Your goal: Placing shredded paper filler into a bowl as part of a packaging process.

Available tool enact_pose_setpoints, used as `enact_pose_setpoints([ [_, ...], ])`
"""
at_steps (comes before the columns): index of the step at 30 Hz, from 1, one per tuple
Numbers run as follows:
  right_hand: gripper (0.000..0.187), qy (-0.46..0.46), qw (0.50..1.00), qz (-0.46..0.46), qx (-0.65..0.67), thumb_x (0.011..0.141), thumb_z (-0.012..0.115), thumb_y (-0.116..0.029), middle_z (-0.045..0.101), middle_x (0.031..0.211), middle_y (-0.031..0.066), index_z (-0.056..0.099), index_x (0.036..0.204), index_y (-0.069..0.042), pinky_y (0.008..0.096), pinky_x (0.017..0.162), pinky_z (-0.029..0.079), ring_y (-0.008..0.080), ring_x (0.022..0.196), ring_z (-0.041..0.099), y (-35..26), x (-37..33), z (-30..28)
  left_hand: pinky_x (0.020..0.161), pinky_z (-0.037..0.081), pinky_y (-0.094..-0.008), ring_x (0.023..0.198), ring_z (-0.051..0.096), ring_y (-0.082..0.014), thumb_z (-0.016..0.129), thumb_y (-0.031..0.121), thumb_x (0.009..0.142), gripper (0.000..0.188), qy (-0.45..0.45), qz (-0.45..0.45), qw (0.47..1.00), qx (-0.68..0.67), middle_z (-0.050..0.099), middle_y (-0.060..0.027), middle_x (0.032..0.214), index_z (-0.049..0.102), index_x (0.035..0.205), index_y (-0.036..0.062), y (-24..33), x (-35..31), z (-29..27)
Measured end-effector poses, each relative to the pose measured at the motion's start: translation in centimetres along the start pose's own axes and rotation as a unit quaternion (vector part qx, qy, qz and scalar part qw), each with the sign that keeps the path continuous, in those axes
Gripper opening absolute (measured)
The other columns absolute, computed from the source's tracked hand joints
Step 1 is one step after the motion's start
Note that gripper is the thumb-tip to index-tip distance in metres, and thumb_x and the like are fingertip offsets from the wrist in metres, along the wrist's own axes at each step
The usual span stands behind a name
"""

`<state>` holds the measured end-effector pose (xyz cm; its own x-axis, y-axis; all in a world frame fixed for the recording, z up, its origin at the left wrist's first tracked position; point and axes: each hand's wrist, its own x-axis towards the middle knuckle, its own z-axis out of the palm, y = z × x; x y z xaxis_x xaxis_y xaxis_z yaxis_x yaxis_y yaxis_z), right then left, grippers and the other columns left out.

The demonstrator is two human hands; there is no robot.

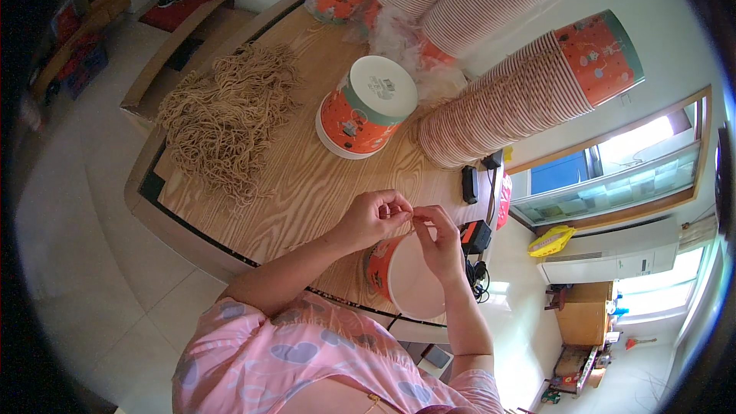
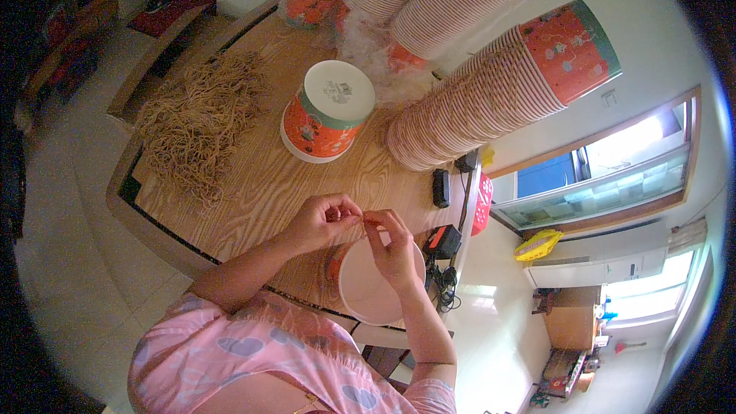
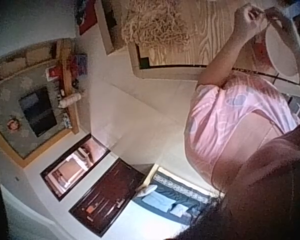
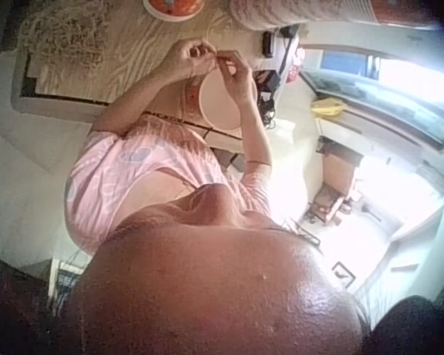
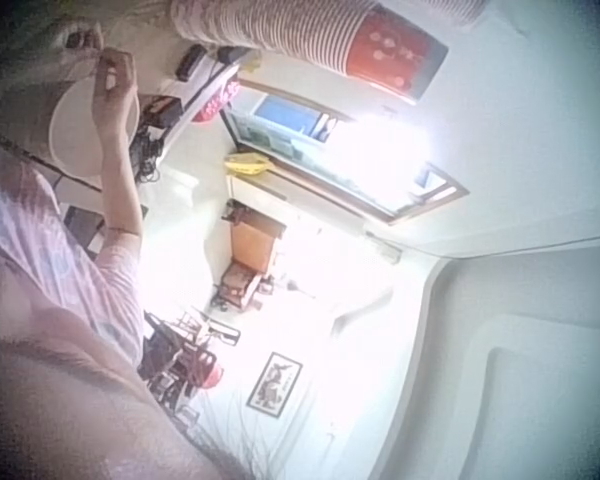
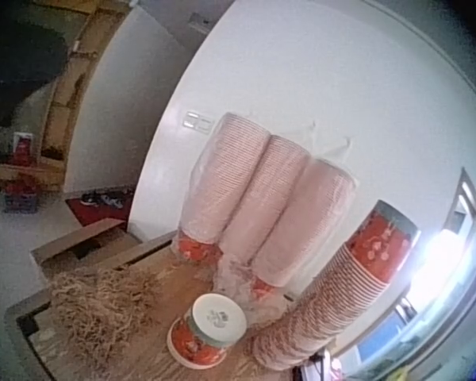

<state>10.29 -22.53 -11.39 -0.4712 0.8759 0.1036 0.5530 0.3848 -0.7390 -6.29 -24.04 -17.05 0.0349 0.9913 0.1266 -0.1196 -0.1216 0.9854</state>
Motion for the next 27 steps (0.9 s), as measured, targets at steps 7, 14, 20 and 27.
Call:
enact_pose_setpoints([
  [7,0.013,0.018,0.998,0.015,0.063,0.084,0.061,0.003,0.061,0.091,0.0035,0.058,0.096,0.0,0.0247,0.081,0.044,0.0104,0.087,0.056,0.5,-0.3,0.1,0.051,0.042,-0.0227,0.055,0.048,-0.004,0.069,0.014,0.08,0.012,0.002,-0.007,1.0,0.008,0.062,0.0011,0.066,0.066,0.085,0.0035,-0.1,-0.1,0.2],
  [14,0.012,0.014,0.999,0.027,0.043,0.082,0.062,0.006,0.06,0.088,0.0031,0.057,0.092,0.001,0.0233,0.08,0.044,0.0104,0.085,0.056,0.6,-0.2,-0.1,0.05,0.041,-0.0236,0.054,0.049,-0.005,0.07,0.016,0.079,0.013,0.008,0.0,1.0,0.029,0.063,-0.0009,0.066,0.067,0.081,0.0036,0.2,0.0,-0.1],
  [20,0.012,0.027,0.995,0.007,0.1,0.082,0.057,0.009,0.059,0.091,0.0043,0.058,0.091,0.001,0.0236,0.082,0.043,0.0111,0.088,0.056,0.9,0.0,-0.3,0.051,0.042,-0.0238,0.055,0.05,-0.0056,0.07,0.019,0.079,0.016,-0.016,0.019,1.0,-0.009,0.063,-0.0013,0.068,0.066,0.083,0.0035,0.3,-0.1,0.0],
  [27,0.011,0.029,0.99,0.015,0.136,0.083,0.056,0.009,0.059,0.09,0.0049,0.058,0.09,0.001,0.0239,0.082,0.043,0.011,0.088,0.056,0.4,0.3,-0.5,0.058,0.047,-0.0294,0.062,0.059,-0.0151,0.069,0.017,0.077,0.017,-0.011,0.043,0.997,0.061,0.06,-0.0063,0.073,0.063,0.081,0.0024,1.4,-0.3,-0.2],
])
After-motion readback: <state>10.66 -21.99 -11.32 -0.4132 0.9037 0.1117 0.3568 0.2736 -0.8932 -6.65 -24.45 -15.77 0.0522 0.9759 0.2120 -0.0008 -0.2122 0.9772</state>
